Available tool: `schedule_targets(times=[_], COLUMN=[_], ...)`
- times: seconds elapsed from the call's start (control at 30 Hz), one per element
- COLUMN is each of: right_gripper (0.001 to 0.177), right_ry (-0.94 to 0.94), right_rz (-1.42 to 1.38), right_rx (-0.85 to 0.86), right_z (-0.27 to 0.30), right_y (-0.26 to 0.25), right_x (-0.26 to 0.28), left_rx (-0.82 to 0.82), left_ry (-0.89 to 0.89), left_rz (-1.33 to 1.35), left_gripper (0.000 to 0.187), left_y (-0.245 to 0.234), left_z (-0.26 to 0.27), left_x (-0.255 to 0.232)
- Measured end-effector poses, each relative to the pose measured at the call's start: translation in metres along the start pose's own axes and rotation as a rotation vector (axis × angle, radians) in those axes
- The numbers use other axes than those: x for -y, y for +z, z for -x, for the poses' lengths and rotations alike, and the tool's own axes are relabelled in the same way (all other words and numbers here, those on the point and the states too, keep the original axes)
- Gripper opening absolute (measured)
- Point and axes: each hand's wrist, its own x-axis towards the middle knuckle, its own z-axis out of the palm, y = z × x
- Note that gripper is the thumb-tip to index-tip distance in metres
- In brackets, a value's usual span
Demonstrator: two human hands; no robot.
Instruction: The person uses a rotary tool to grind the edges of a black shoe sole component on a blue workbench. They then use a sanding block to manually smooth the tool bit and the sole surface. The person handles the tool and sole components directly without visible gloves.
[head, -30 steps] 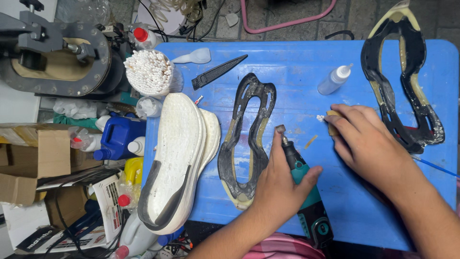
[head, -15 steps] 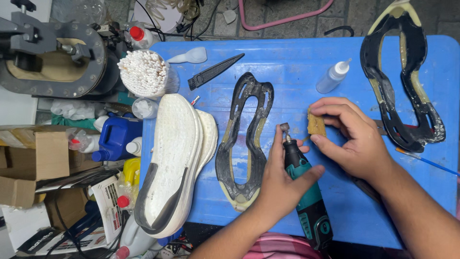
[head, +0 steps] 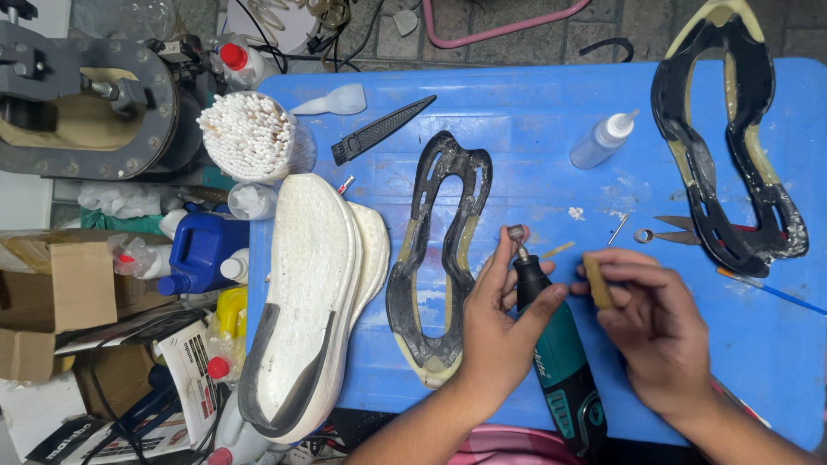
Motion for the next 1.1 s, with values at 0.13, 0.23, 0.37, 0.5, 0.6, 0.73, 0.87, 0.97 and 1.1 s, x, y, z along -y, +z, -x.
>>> schedule_targets(times=[0.13, 0.23, 0.37, 0.5, 0.6, 0.73, 0.87, 0.97, 1.1], right_gripper=[0.042, 0.043, 0.037, 0.036, 0.03, 0.023, 0.019, 0.016, 0.013], right_ry=[0.027, -0.03, -0.113, -0.228, -0.238, -0.194, -0.194, -0.227, -0.128], right_rz=[0.116, 0.355, 0.488, 0.441, 0.424, 0.464, 0.461, 0.527, 0.524], right_rx=[0.044, 0.068, 0.138, 0.213, 0.211, 0.224, 0.265, 0.247, 0.191], right_z=[0.003, -0.011, -0.042, -0.07, -0.077, -0.075, -0.077, -0.078, -0.08], right_y=[-0.018, -0.026, -0.021, -0.007, 0.0, 0.0, 0.0, 0.004, 0.007], right_x=[-0.018, -0.017, -0.005, -0.01, -0.017, -0.021, -0.024, -0.025, -0.024], left_rx=[0.002, -0.001, 0.004, 0.022, 0.034, 0.043, 0.043, 0.064, 0.055], left_ry=[0.002, 0.013, 0.06, 0.087, 0.068, 0.06, 0.034, 0.017, 0.049], left_rz=[0.053, -0.001, -0.088, -0.094, -0.061, -0.059, -0.073, -0.044, -0.135], left_gripper=[0.086, 0.087, 0.087, 0.084, 0.084, 0.084, 0.083, 0.085, 0.083], left_y=[-0.001, -0.002, -0.003, -0.003, -0.005, -0.005, -0.006, -0.005, -0.005], left_z=[0.001, 0.002, 0.001, 0.0, 0.002, 0.001, 0.001, 0.0, 0.003], left_x=[0.004, 0.004, 0.002, 0.005, 0.006, 0.004, 0.002, 0.002, -0.001])
